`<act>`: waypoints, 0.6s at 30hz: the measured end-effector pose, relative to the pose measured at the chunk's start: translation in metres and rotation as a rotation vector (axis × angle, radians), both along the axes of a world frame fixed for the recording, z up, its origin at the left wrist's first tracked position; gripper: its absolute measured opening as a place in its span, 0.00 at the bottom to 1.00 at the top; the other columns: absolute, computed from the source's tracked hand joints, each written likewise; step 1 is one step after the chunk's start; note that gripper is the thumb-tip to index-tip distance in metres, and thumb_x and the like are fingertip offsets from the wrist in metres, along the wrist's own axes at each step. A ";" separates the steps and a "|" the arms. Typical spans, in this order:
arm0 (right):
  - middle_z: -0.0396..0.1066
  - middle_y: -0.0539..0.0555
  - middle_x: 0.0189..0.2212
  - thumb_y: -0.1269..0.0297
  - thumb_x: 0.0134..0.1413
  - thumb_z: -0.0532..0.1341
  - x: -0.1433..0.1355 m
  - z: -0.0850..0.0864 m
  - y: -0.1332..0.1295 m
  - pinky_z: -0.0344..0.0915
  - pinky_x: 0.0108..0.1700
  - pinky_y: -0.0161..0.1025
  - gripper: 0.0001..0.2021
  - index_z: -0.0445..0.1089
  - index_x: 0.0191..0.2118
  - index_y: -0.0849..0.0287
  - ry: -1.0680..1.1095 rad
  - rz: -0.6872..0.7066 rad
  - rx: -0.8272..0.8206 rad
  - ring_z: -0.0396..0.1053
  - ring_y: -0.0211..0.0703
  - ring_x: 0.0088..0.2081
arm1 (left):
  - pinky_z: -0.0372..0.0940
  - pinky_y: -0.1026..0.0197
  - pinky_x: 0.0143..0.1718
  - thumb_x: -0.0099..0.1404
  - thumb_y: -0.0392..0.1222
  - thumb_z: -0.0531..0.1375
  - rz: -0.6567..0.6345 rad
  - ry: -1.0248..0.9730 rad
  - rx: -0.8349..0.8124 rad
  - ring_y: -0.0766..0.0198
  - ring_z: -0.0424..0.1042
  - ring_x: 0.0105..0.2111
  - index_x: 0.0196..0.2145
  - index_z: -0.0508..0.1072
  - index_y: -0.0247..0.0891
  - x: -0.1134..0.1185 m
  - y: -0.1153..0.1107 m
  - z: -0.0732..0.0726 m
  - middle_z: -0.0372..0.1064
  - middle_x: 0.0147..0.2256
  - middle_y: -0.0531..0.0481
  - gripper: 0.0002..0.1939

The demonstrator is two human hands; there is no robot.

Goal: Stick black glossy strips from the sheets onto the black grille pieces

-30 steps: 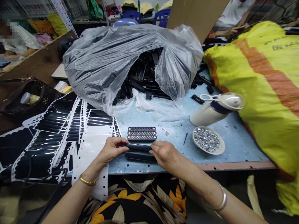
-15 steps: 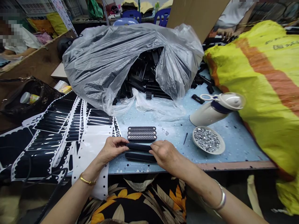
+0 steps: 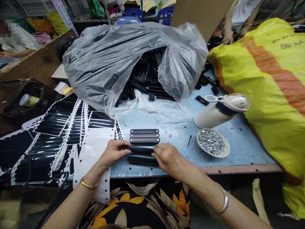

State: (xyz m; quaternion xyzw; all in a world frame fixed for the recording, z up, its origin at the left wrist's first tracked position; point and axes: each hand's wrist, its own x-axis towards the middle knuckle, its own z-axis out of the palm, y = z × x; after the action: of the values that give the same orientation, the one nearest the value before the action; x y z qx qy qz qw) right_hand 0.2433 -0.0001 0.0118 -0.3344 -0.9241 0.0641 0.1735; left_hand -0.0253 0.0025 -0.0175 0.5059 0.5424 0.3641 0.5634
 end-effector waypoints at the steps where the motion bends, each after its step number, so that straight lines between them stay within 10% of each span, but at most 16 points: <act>1: 0.77 0.60 0.30 0.71 0.66 0.54 0.000 0.000 0.000 0.67 0.31 0.41 0.13 0.74 0.33 0.61 0.001 0.000 0.004 0.74 0.46 0.30 | 0.62 0.66 0.25 0.46 0.35 0.69 -0.003 -0.001 0.003 0.69 0.67 0.20 0.30 0.82 0.35 0.000 0.000 0.000 0.72 0.20 0.54 0.10; 18: 0.76 0.60 0.31 0.73 0.64 0.56 -0.002 -0.004 -0.003 0.67 0.33 0.42 0.10 0.72 0.32 0.61 0.037 -0.021 -0.008 0.73 0.47 0.31 | 0.57 0.67 0.22 0.45 0.38 0.68 -0.016 -0.022 -0.014 0.70 0.63 0.19 0.30 0.81 0.35 0.001 -0.001 0.004 0.69 0.20 0.55 0.11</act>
State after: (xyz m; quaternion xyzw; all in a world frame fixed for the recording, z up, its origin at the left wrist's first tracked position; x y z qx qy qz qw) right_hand 0.2409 -0.0036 0.0079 -0.3435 -0.9169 0.0721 0.1900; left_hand -0.0238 0.0018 -0.0137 0.5021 0.5347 0.3613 0.5757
